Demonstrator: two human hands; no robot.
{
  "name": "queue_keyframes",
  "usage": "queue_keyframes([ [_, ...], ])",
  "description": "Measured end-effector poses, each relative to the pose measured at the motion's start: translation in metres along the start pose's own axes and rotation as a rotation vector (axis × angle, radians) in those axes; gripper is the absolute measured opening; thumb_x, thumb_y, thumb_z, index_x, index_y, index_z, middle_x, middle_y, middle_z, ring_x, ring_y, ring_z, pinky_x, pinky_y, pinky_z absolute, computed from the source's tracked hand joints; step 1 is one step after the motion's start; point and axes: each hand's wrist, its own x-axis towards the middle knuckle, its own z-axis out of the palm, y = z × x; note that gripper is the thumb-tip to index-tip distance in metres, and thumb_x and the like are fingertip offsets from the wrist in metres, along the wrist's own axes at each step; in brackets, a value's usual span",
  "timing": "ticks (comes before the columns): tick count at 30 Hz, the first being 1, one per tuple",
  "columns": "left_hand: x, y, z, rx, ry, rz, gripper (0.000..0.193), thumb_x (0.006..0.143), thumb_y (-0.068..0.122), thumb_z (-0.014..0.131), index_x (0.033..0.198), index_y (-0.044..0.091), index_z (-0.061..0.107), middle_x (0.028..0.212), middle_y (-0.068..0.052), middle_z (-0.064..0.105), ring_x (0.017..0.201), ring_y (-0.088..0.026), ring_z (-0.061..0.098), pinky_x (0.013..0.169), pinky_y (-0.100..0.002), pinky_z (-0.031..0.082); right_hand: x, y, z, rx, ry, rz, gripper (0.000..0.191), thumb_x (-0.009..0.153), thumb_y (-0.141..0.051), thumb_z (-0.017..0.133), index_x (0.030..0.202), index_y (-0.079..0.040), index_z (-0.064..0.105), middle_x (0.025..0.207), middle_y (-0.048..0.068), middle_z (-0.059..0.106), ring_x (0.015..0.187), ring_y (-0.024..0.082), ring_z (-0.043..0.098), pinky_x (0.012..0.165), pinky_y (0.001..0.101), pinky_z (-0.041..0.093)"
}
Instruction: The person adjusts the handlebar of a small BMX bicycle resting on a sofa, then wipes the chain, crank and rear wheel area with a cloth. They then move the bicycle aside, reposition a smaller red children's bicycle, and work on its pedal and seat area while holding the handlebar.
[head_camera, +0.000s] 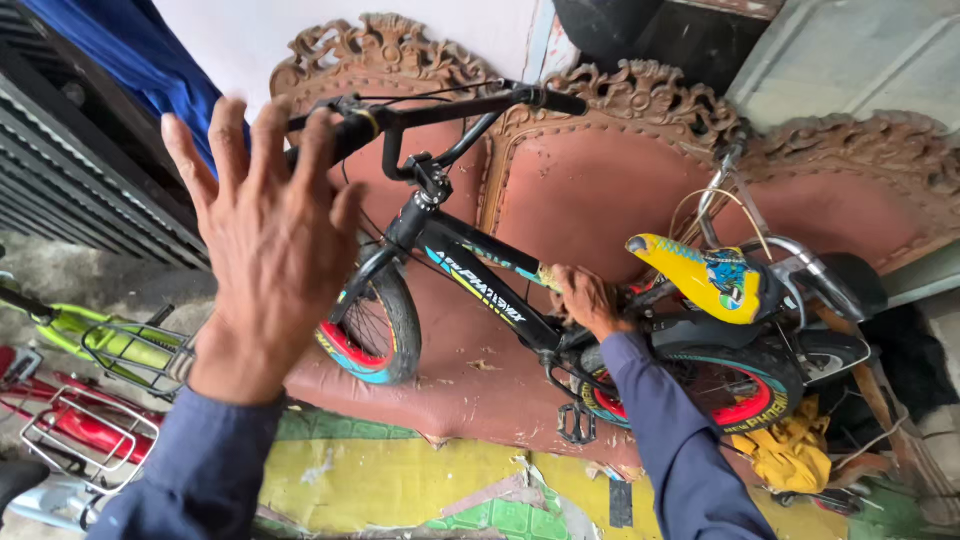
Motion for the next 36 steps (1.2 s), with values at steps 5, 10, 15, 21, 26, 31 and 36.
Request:
queue_keyframes([
  [5,-0.002,-0.015,0.012,-0.133,-0.163,-0.110,0.032,0.099,0.017,0.073,0.130,0.012,0.065,0.103,-0.012,0.061,0.094,-0.035,0.066,0.080,-0.048,0.052,-0.004,-0.013,-0.012,-0.018,-0.029,-0.044,0.061,0.082,-0.062,0.072,0.092,-0.002,0.067,0.093,0.022,0.069,0.090,0.044,0.067,0.076,0.0527,0.051],
  [10,-0.024,-0.017,0.007,-0.166,-0.076,-0.105,0.022,0.099,0.014,0.071,0.121,0.009,0.066,0.097,-0.014,0.061,0.077,-0.036,0.066,0.060,-0.046,0.052,-0.016,-0.025,-0.013,-0.047,0.015,-0.032,0.060,0.084,-0.062,0.072,0.097,-0.003,0.069,0.097,0.021,0.071,0.093,0.044,0.067,0.077,0.0535,0.052],
  [15,-0.035,-0.014,-0.009,-0.129,-0.138,-0.138,0.015,0.106,0.016,0.073,0.117,0.008,0.067,0.101,-0.014,0.063,0.077,-0.034,0.066,0.066,-0.045,0.052,-0.029,-0.021,-0.008,-0.115,0.050,-0.047,0.069,0.078,-0.070,0.073,0.099,-0.004,0.073,0.101,0.019,0.073,0.095,0.041,0.070,0.081,0.0515,0.054],
  [21,-0.041,-0.001,-0.042,-0.033,-0.190,-0.145,0.019,0.090,0.014,0.074,0.105,0.007,0.065,0.098,-0.014,0.063,0.076,-0.038,0.064,0.063,-0.048,0.050,-0.027,-0.013,-0.010,-0.181,-0.251,0.110,0.080,0.066,-0.080,0.075,0.093,-0.005,0.078,0.087,0.021,0.074,0.081,0.037,0.072,0.074,0.0485,0.054],
  [26,-0.060,-0.005,-0.070,-0.091,-0.303,-0.248,0.024,0.085,0.012,0.071,0.104,0.006,0.057,0.091,-0.014,0.062,0.078,-0.038,0.066,0.061,-0.049,0.048,-0.031,-0.017,-0.011,-0.149,-0.496,0.224,0.072,0.059,-0.075,0.078,0.075,-0.005,0.078,0.068,0.018,0.075,0.063,0.030,0.074,0.065,0.0436,0.057],
  [31,-0.105,-0.009,-0.094,-0.122,-0.381,-0.430,0.035,0.090,0.027,0.077,0.103,0.007,0.052,0.086,-0.011,0.067,0.072,-0.037,0.067,0.052,-0.047,0.046,-0.067,-0.020,-0.007,-0.009,-0.401,-0.013,0.068,0.061,-0.061,0.080,0.098,-0.004,0.079,0.092,0.019,0.078,0.082,0.032,0.074,0.074,0.0435,0.057],
  [36,-0.155,-0.020,-0.123,-0.068,-0.476,-0.565,0.043,0.078,0.044,0.087,0.102,0.013,0.067,0.062,-0.004,0.066,0.051,-0.030,0.064,0.045,-0.043,0.046,-0.107,-0.027,0.005,-0.081,-0.482,0.104,0.074,0.061,-0.060,0.085,0.105,-0.002,0.074,0.090,0.024,0.077,0.082,0.033,0.075,0.075,0.0433,0.058],
])
